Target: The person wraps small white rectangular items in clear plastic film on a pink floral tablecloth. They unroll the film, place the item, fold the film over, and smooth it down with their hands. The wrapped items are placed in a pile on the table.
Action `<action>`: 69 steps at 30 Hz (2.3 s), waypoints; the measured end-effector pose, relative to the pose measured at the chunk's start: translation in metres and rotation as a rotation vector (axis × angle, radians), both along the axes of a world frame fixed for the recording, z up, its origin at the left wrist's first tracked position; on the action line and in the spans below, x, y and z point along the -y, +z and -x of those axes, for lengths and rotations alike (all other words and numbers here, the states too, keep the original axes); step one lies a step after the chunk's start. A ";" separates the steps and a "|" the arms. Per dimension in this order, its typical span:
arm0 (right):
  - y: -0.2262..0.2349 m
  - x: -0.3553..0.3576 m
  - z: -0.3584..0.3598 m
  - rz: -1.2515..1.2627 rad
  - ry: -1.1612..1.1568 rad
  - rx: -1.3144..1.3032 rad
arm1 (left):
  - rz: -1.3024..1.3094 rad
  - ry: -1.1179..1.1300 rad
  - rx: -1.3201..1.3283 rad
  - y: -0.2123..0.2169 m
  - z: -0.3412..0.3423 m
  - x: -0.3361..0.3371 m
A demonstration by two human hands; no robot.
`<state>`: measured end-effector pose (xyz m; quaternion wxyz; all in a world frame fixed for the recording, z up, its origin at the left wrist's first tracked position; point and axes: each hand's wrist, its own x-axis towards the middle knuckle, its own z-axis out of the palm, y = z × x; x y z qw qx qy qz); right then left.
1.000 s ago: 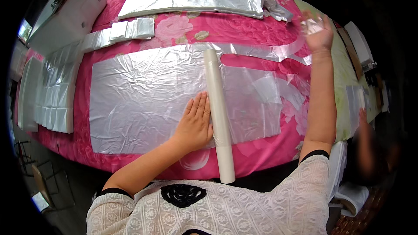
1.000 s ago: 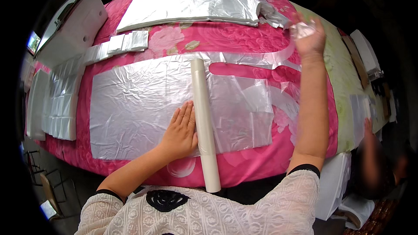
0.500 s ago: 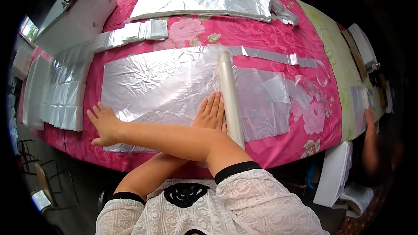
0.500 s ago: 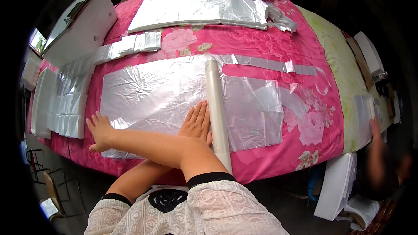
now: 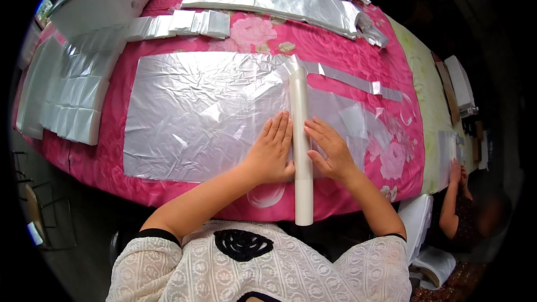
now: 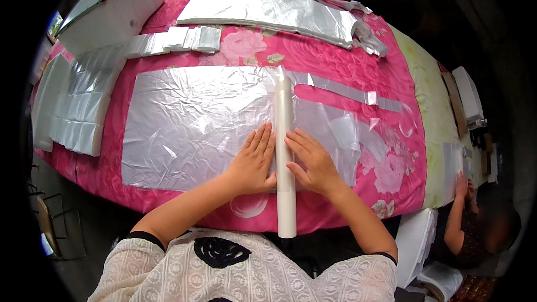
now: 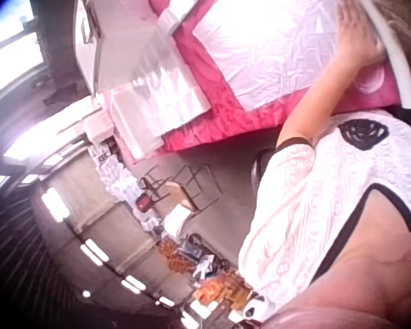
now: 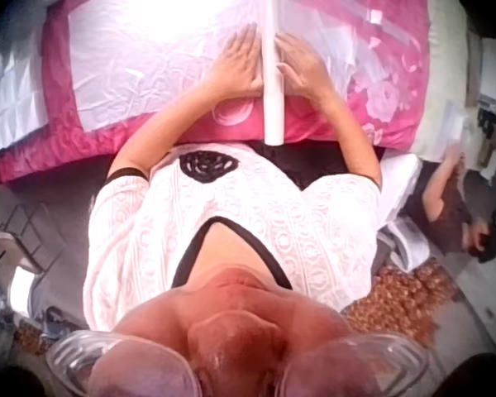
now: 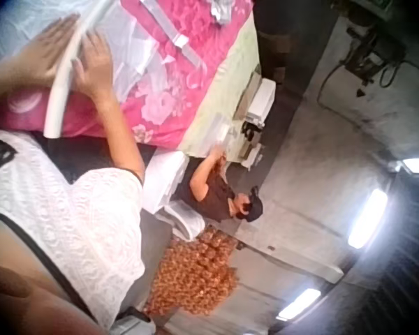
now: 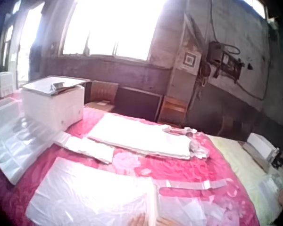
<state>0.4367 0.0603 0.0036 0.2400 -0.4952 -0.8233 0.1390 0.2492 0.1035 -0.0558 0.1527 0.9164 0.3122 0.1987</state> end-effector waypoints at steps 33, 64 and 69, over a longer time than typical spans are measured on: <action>-0.044 -0.085 0.359 -0.031 0.144 -0.415 | 0.917 0.814 0.572 0.042 0.293 0.106; -0.015 -0.055 0.243 0.839 -0.305 -1.592 | 1.684 0.438 0.787 0.052 0.213 0.070; -0.037 -0.112 0.170 0.651 -0.432 -1.600 | 1.941 0.260 0.737 0.042 0.239 0.087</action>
